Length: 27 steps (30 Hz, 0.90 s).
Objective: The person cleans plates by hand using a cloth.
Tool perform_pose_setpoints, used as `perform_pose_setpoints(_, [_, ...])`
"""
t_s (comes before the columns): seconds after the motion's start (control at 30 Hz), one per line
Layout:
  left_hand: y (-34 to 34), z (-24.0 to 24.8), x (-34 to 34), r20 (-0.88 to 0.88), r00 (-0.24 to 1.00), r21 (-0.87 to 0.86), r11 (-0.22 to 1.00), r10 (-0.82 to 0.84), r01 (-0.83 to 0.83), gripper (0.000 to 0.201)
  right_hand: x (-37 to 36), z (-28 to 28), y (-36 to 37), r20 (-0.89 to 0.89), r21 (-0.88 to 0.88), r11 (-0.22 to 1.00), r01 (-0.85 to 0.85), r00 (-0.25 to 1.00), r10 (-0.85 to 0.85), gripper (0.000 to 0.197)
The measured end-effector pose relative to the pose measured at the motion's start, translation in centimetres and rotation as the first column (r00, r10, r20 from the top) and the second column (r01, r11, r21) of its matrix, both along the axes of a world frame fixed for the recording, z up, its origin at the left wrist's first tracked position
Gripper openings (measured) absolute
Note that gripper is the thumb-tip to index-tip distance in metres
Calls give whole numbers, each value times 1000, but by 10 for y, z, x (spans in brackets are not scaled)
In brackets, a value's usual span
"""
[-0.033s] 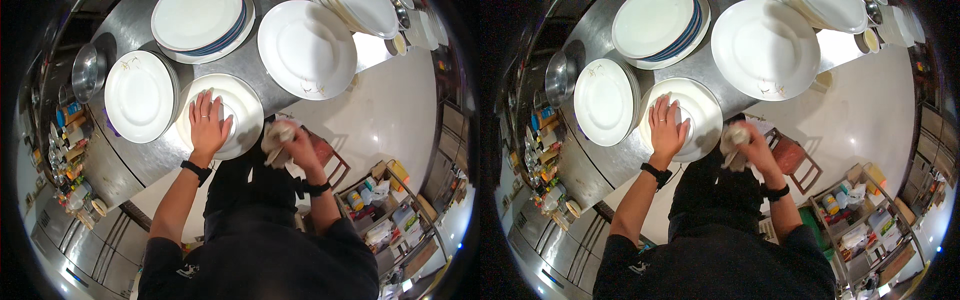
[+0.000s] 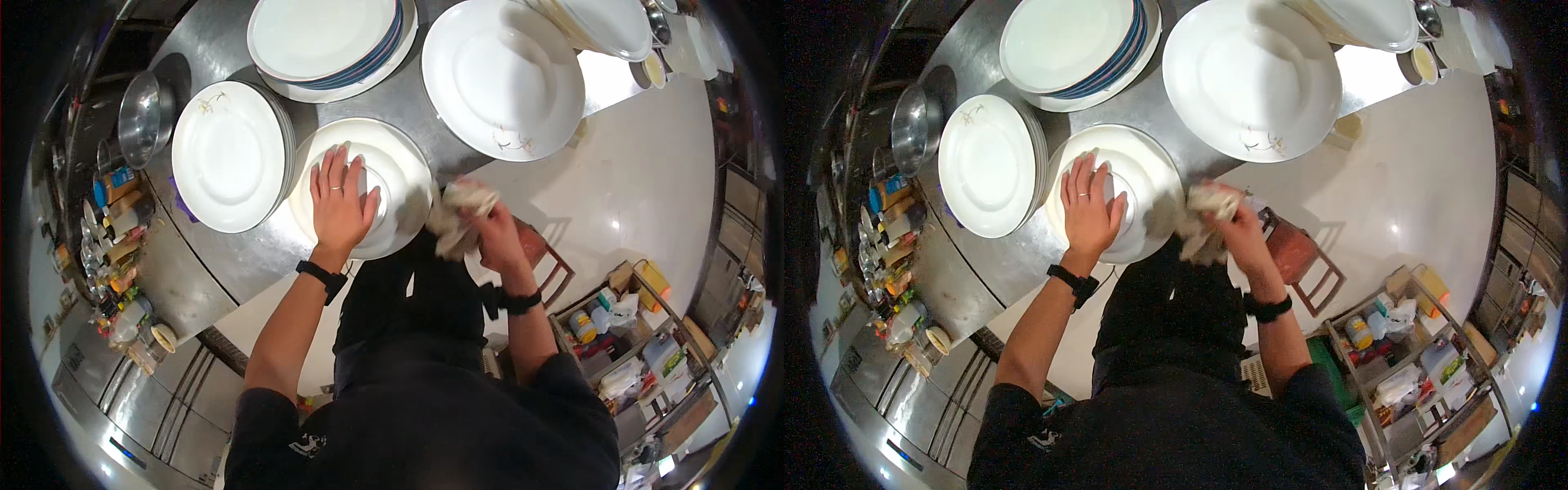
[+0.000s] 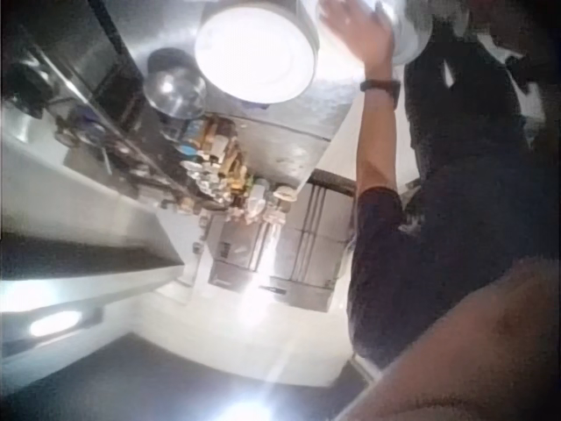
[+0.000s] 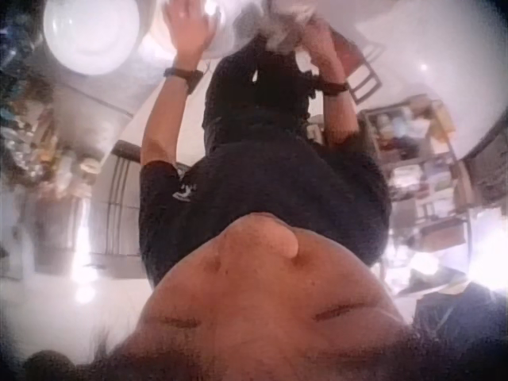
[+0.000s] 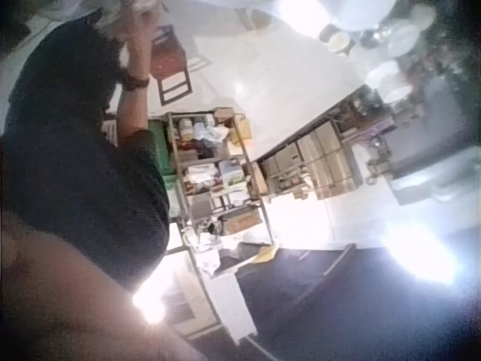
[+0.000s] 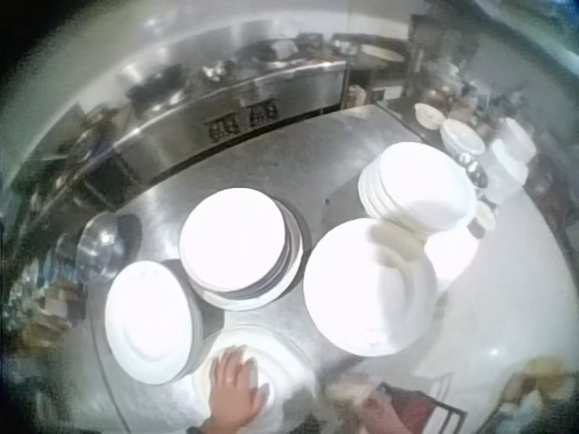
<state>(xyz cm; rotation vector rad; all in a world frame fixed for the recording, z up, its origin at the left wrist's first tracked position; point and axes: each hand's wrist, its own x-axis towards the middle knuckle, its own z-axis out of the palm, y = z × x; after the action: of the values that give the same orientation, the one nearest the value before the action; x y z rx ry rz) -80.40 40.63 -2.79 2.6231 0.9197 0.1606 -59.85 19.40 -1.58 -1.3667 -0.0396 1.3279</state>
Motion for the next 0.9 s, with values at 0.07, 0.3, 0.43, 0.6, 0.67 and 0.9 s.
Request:
perform_pose_setpoints(0.07, [1,0,2,12,1000,6,1000,-7,7,61,7,-7,35,300,125,991,-47,954,8,38])
perform_pose_setpoints(0.3, [3,0,5,-21,1000,39,999,-20,21,62,-54,-35,112,953,10,999,41,301,-22,51])
perform_pose_setpoints(0.43, [3,-3,4,-28,999,61,998,-29,31,63,-64,-31,90,986,-77,996,-44,144,82,57])
perform_pose_setpoints(0.6, [2,-3,1,-66,996,46,997,-55,58,64,-100,-9,40,880,-267,958,-103,381,286,67])
perform_pose_setpoints(0.67, [4,-2,-2,-47,995,118,989,-87,92,64,-102,-12,39,876,-267,957,-115,385,290,69])
perform_pose_setpoints(0.9, [14,-7,14,-51,999,151,988,0,8,69,-53,-26,106,954,-101,992,-71,276,116,47])
